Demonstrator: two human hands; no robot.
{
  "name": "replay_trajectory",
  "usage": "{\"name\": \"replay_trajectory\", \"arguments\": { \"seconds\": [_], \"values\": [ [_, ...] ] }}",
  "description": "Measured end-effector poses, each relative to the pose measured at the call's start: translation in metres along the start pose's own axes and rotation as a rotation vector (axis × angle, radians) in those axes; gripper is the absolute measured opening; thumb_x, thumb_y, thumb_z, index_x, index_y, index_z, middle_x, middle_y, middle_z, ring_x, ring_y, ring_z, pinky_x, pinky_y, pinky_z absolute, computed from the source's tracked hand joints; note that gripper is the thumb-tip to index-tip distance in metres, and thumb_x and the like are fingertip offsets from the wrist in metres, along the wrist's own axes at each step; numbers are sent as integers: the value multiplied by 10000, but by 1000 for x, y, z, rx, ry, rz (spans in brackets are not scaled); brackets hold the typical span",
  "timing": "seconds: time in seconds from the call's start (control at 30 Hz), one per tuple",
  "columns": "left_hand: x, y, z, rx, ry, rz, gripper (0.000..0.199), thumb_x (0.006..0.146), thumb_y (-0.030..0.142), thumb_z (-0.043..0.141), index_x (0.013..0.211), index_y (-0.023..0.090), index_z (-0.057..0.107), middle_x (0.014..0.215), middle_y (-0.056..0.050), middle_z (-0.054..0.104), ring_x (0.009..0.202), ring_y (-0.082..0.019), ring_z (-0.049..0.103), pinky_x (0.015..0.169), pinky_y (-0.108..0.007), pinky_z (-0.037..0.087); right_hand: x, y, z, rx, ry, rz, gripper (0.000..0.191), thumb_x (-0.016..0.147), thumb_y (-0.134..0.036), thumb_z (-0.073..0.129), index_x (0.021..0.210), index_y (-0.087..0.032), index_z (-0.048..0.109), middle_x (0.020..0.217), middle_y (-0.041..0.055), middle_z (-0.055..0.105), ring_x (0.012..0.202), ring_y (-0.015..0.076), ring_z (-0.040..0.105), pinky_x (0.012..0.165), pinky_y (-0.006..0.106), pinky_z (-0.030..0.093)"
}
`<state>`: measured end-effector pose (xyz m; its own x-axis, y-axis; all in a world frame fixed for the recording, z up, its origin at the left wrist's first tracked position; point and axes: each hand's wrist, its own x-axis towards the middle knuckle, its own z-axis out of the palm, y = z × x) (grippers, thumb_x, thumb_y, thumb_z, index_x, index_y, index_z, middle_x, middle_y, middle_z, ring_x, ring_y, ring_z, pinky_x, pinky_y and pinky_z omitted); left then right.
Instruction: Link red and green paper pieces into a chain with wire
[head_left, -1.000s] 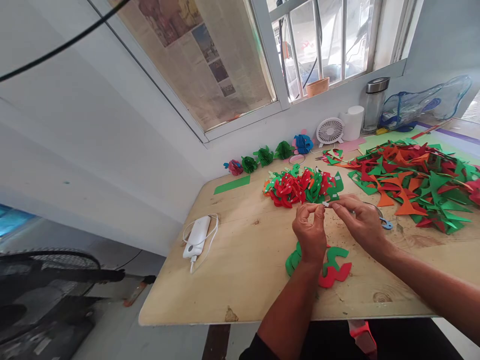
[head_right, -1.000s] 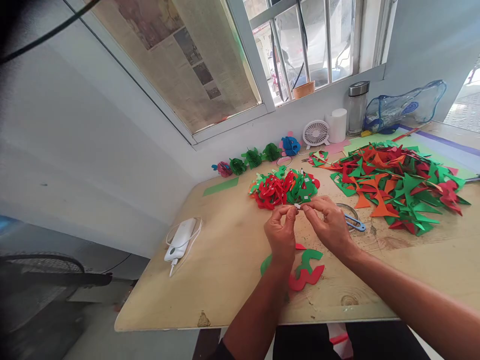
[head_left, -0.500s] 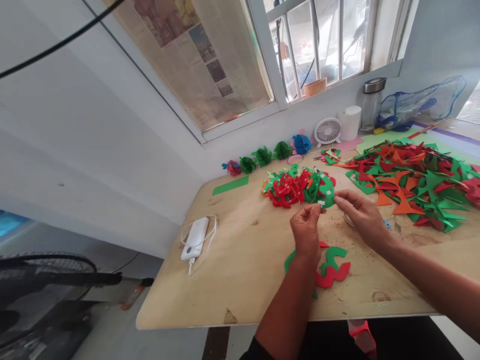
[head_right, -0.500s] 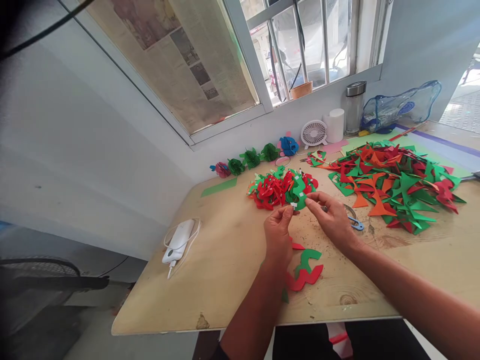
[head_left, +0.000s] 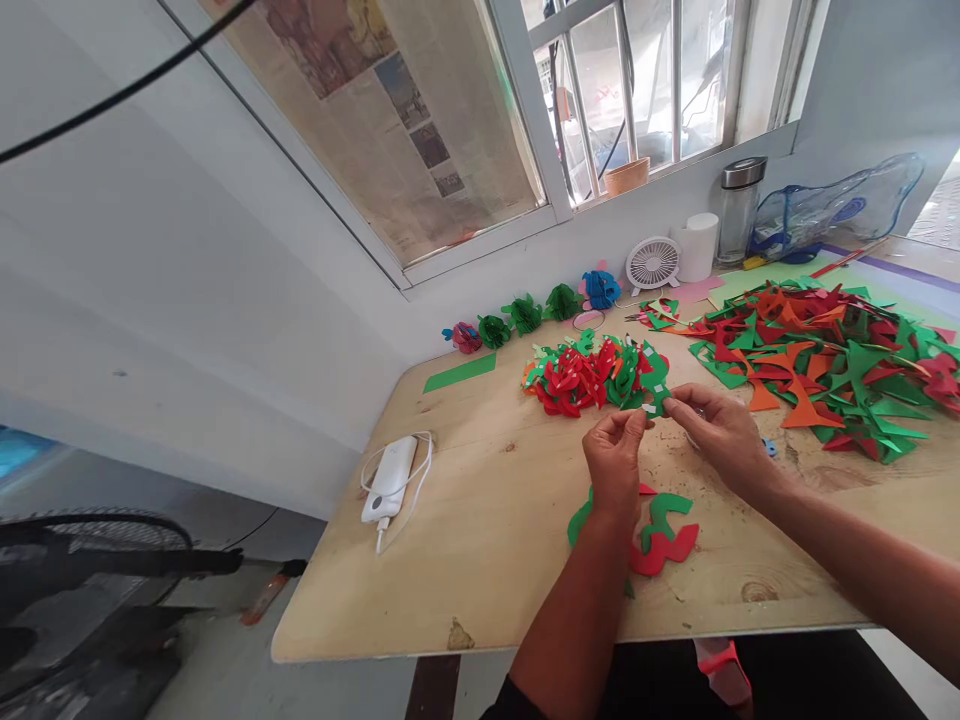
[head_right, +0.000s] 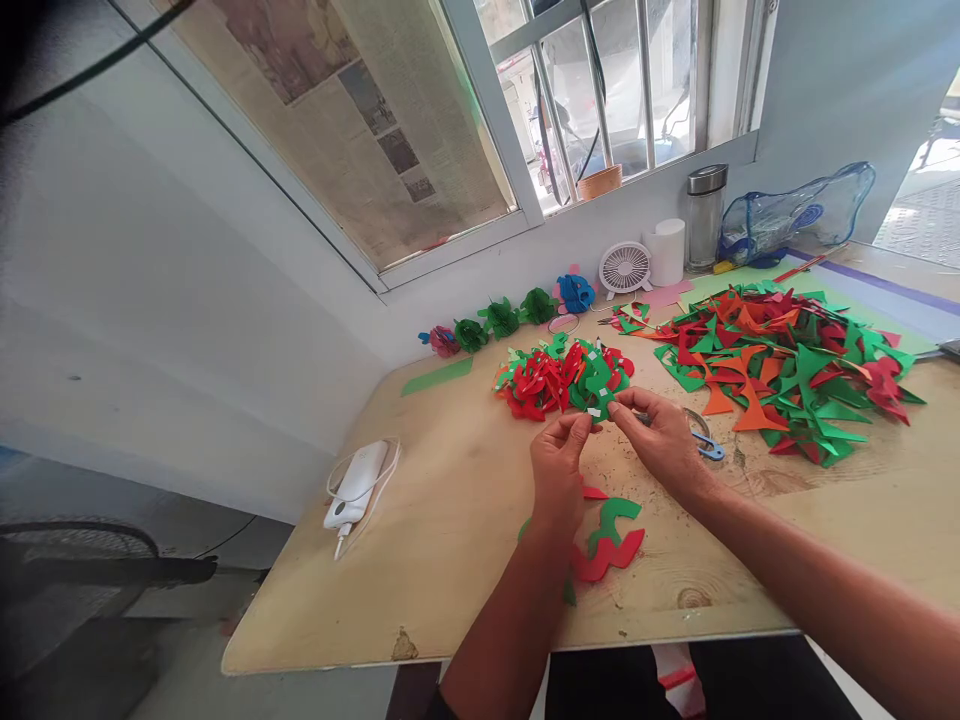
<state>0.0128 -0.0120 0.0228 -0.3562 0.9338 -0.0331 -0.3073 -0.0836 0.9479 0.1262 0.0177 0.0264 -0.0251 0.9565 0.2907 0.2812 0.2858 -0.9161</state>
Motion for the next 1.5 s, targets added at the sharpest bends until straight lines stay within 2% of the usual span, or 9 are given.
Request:
{"name": "replay_trajectory", "arguments": {
  "seconds": [0.17,0.37,0.63,1.03,1.2,1.37,1.5],
  "values": [
    [0,0,0,29,15,27,266,658,396,710,614,137,664,606,-28,617,632,-133,569,697,-271,454,0,3,2,21,-25,-6,228,779,-381,537,690,-193,630,655,9,637,612,148,555,578,259,424],
    [1,-2,0,-26,2,30,309,668,444,701,657,136,673,615,-25,621,629,-132,577,716,-281,463,-1,-3,0,9,-54,0,265,784,-403,526,652,-191,616,634,11,631,611,152,555,574,262,415],
    [6,-7,-5,-89,29,45,348,692,471,680,761,130,699,759,-51,678,753,-143,604,781,-278,440,-1,-1,2,21,-106,-11,268,760,-420,541,665,-188,633,617,9,630,577,149,544,559,270,399],
    [9,-9,-8,-143,41,66,293,701,431,686,689,139,662,680,-19,646,688,-115,574,776,-272,426,-2,4,3,-44,-214,-19,292,766,-448,516,665,-188,603,633,15,611,624,164,547,590,282,412],
    [9,-9,-9,-176,48,45,309,727,446,659,728,137,667,666,-20,638,672,-112,570,774,-276,422,-2,5,4,-102,-163,-102,254,770,-413,529,686,-194,625,633,8,612,614,158,550,603,282,417],
    [9,-8,-8,-152,41,65,313,734,446,658,789,138,673,755,-42,660,749,-125,586,793,-275,424,-2,9,4,-158,-97,-151,219,769,-378,533,677,-199,618,640,14,628,602,159,555,597,284,426],
    [7,-7,-7,-135,36,67,333,712,454,679,838,146,676,794,-34,649,763,-120,578,784,-260,430,-2,13,6,-178,-105,-199,201,777,-360,536,676,-204,613,671,21,643,646,169,578,629,293,437]
  ]
}}
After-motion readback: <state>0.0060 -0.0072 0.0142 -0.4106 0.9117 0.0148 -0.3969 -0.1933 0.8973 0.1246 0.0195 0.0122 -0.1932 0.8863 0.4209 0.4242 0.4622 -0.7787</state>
